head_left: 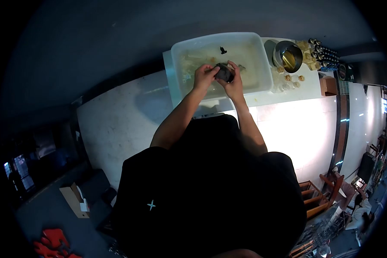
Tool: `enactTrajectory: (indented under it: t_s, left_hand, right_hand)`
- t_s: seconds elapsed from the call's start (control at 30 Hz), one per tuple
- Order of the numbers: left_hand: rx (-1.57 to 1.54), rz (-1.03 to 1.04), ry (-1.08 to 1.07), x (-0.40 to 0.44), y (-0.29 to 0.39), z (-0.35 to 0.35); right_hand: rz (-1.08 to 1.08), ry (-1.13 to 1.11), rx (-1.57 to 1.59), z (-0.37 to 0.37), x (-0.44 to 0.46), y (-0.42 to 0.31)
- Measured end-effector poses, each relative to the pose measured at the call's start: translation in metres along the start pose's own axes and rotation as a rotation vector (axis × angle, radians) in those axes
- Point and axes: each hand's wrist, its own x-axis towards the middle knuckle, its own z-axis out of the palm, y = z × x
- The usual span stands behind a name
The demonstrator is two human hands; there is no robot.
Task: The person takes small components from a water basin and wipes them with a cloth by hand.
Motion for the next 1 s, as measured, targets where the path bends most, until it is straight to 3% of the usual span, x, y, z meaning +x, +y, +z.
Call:
enactTrajectory:
  t_s: [0.1, 0.2, 0.47, 0.57, 0.67, 0.87, 1.0]
  left_hand:
    - [-0.098, -0.277, 0.148, -0.017, 0.076, 0.024]
    - [0.044, -0.298, 0.096, -0.021, 0.079, 0.030]
    - [0.192, -0.130, -0.234, -0.022, 0.090, 0.002]
    - [0.272, -0.033, -0.265, -0.024, 0.094, -0.002]
    - [0.453, 0.042, -0.284, -0.026, 0.107, -0.004]
    - [0.732, 0.133, -0.279, -0.034, 0.126, 0.002]
    - [1.048, 0.400, -0.266, -0.044, 0.139, 0.011]
  right_hand:
    - [-0.022, 0.021, -0.095, 0.001, -0.001, 0.001]
    - [-0.063, -0.003, -0.309, -0.002, -0.001, 0.003]
    - [-0.141, -0.086, -0.447, -0.019, 0.001, -0.017]
    - [0.156, -0.214, -0.239, -0.025, 0.004, -0.023]
    - [0.257, -0.233, -0.137, -0.022, 0.005, -0.031]
    - [0.273, -0.273, -0.002, -0.022, 0.006, -0.021]
    - [0.065, -0.265, -0.259, -0.019, 0.001, -0.029]
